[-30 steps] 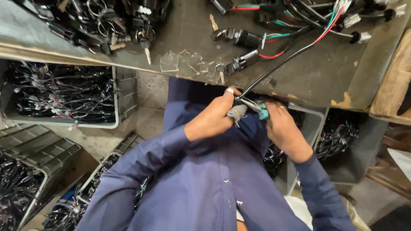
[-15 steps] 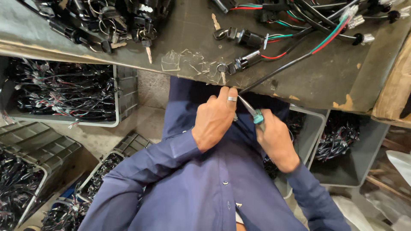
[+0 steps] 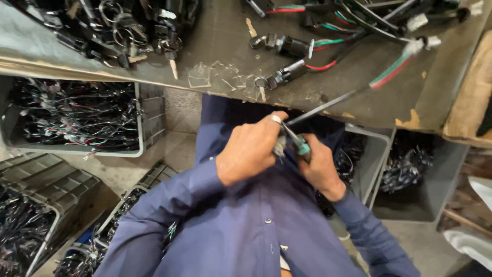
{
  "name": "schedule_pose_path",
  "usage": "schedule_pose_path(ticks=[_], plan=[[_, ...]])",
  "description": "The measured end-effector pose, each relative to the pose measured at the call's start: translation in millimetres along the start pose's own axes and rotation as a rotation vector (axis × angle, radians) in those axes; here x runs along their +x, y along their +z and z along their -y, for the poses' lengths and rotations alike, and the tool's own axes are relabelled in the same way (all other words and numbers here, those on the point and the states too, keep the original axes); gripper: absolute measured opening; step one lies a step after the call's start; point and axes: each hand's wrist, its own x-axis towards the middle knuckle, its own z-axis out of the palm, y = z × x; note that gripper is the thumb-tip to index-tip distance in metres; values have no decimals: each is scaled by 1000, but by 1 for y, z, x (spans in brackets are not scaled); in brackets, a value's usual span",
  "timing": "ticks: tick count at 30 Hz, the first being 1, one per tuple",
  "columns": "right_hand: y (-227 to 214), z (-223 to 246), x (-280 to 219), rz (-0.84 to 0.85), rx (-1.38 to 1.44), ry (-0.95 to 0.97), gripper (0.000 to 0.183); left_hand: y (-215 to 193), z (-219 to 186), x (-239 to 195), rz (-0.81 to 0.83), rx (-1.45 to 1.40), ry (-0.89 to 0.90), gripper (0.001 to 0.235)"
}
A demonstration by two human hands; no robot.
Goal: The person repeatedly strips the outer insulation from black wires using pliers, exposing the inner conductors. The person handles multiple wires one at a time, stripping a short section near the end and placing the stripped wires on the table.
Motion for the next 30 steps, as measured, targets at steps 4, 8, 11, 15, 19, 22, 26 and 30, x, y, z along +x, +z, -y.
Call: schedule_pose_path(ticks=[4, 8, 11, 15, 19, 22, 26, 30], plan=[[-7, 9, -5, 106, 136, -10, 45, 1, 2, -5, -41, 64, -28, 62], [-20, 22, -10, 175, 197, 33, 46, 10, 2, 2, -77, 124, -36, 62], [-16, 24, -10, 158, 118, 35, 44, 15, 0, 5, -73, 249, -82, 53], [0, 7, -10, 100, 137, 67, 43, 13, -2, 6, -47, 260, -95, 48], [7, -11, -3, -77, 38, -83, 30, -8, 1, 8, 140, -151, -42, 40], [9, -13, 7, -172, 109, -451, 39, -26, -6, 4, 344, -845, 13, 37], [-7, -14, 27, -118, 284, -691, 39, -39, -26, 0, 519, -962, -70, 49], [-15, -4, 42, -121, 268, -785, 35, -48, -27, -4, 591, -1010, -117, 57]])
